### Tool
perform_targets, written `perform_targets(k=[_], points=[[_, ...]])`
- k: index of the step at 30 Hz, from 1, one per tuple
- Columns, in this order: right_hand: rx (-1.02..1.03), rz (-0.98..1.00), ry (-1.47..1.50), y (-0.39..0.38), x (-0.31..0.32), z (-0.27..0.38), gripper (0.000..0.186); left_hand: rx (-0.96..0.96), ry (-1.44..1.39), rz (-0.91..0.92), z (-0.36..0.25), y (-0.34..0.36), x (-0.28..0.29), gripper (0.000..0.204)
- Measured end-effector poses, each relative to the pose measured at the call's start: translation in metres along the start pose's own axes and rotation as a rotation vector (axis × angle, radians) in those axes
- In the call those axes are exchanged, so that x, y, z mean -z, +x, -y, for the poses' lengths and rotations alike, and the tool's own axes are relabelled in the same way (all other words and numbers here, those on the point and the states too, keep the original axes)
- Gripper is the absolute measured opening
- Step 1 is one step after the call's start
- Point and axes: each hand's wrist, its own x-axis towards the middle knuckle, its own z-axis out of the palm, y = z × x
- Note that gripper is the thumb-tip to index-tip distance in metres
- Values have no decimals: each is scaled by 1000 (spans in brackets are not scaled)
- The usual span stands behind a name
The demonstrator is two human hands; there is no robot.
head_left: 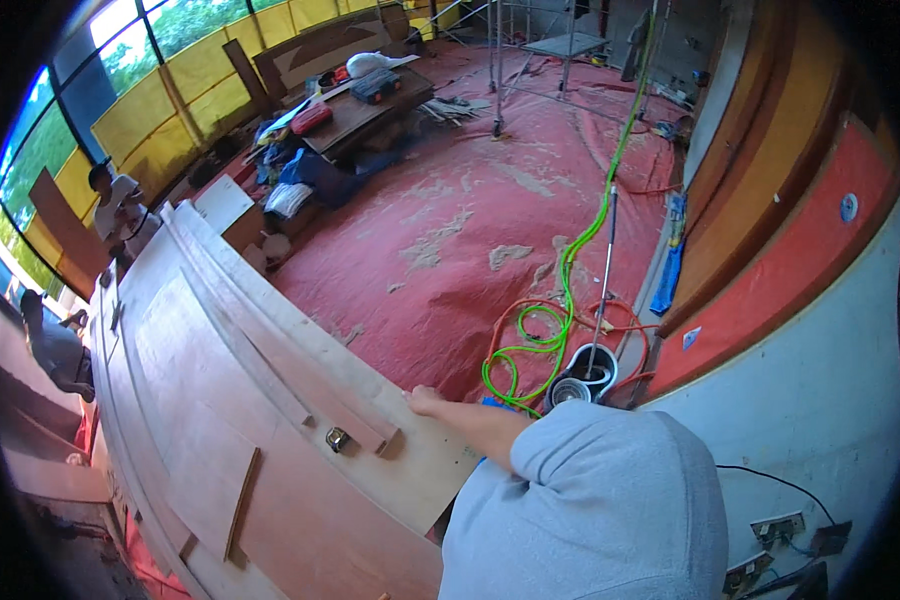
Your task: The person cuts a wooden board with a hand saw while holding the board in place on a workbench.
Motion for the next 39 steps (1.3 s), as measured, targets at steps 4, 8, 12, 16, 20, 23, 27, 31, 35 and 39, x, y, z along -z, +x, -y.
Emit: perform_targets(k=[4,8,12,16,20,23,27,31,35,39], points=[[-179,-129,15,-18,-24,14,83,-3,-3,-2,-2,2,-8,66],[-360,-198,110,-11,-23,17,84,-13,-2,5,-5,7,-15,66],[-430,-265,77,-4,-31,19,81,-14,-3,-8,-5,10,-20,66],[-390,-411,-10,-1,-57,26,76,9,14,-25,15,8,-21,66],[-453,-527,-115,18,-72,23,73,79,60,-30,51,-8,-16,67],[-523,-645,-146,16,-70,19,72,19,94,-67,103,-22,-50,67],[-496,-734,-227,39,-82,-6,70,265,164,329,63,-23,-10,68],[-473,-783,-292,38,-98,3,69,312,206,346,80,-31,-2,67],[-442,-857,-321,47,-100,-3,69,275,226,299,76,-31,-9,69],[-431,-947,-284,50,-114,-10,67,282,187,280,93,-38,-6,71]])
